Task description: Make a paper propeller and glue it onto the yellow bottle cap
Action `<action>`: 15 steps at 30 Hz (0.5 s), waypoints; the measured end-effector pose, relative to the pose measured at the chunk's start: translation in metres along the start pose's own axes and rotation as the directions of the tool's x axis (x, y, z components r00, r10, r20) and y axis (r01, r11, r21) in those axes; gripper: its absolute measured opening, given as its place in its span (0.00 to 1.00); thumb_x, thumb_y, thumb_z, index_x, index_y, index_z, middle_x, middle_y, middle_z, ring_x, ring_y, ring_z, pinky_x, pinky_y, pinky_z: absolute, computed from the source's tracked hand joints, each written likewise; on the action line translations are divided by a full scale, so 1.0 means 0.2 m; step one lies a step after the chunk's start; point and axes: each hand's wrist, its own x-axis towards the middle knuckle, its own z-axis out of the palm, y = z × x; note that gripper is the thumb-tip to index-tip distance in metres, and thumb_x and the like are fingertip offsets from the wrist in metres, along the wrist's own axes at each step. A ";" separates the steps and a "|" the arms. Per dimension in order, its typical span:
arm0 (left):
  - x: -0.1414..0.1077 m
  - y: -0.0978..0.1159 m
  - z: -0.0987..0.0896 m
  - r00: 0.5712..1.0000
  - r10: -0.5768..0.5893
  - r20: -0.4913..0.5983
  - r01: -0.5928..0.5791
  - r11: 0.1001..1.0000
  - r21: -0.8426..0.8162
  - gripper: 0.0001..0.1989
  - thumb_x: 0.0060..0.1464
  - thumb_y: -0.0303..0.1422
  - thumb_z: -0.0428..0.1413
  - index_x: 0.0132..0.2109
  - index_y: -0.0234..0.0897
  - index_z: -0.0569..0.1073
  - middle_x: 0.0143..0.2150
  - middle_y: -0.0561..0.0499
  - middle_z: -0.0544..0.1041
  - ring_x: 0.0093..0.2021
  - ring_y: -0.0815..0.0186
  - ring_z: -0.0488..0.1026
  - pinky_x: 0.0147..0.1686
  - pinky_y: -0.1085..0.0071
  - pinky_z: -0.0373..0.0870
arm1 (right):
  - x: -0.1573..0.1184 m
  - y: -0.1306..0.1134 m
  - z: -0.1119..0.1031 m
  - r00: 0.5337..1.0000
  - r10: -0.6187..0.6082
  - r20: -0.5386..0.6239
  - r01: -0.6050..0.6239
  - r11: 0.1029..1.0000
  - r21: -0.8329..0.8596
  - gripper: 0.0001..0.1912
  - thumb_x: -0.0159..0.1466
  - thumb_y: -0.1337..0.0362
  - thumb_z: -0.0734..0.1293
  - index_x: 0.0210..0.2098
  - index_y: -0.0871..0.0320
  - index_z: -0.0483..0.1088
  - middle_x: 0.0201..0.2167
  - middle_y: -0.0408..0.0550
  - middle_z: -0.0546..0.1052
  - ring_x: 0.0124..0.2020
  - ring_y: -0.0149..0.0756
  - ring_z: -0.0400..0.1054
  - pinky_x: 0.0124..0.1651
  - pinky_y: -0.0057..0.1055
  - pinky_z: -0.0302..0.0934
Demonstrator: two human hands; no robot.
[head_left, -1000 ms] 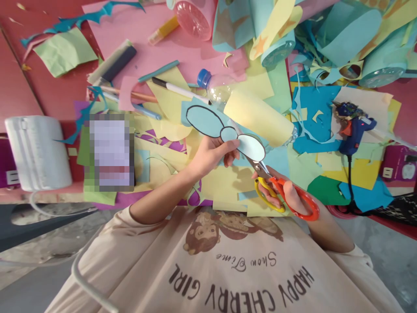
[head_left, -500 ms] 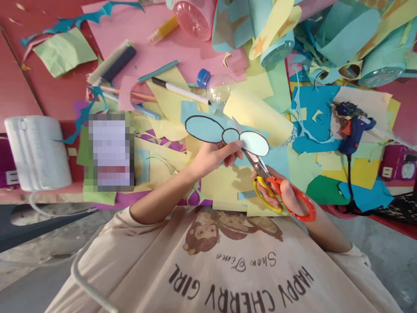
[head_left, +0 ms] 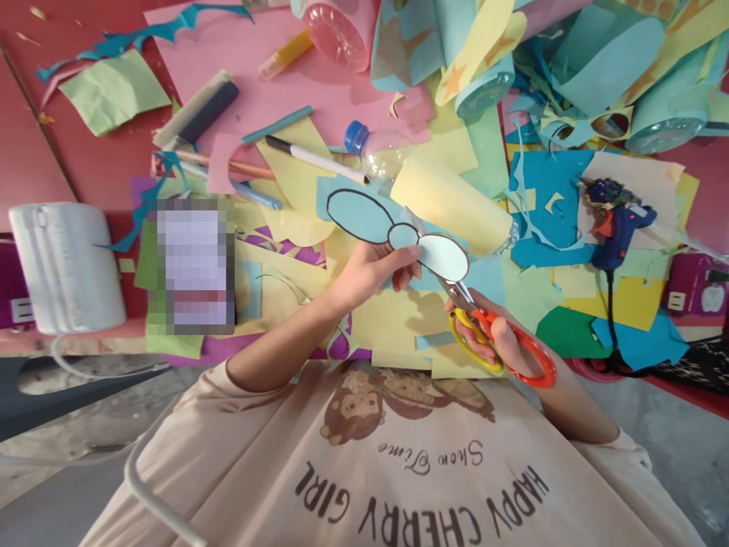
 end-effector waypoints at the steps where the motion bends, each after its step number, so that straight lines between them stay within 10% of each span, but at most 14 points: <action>1: 0.00 0.00 0.00 1.000 -0.003 -0.002 0.003 1.000 -0.010 0.16 0.51 0.39 0.57 0.23 0.32 0.74 0.15 0.53 0.70 0.16 0.74 0.64 0.17 0.76 0.60 | -0.01 -0.01 0.00 1.000 0.002 -0.004 -0.002 1.000 -0.016 0.36 0.60 0.31 0.51 0.52 0.53 0.61 0.21 0.36 0.55 0.16 0.25 0.44 0.16 0.27 0.43; 15: 0.01 -0.01 -0.03 0.998 0.043 -0.048 -0.042 0.999 0.015 0.19 0.51 0.41 0.56 0.18 0.34 0.70 0.15 0.51 0.73 0.16 0.73 0.67 0.18 0.76 0.64 | -0.03 -0.09 -0.03 0.999 0.040 -0.008 -0.040 0.996 -0.081 0.38 0.57 0.29 0.55 0.49 0.54 0.61 0.21 0.36 0.55 0.18 0.27 0.44 0.19 0.29 0.44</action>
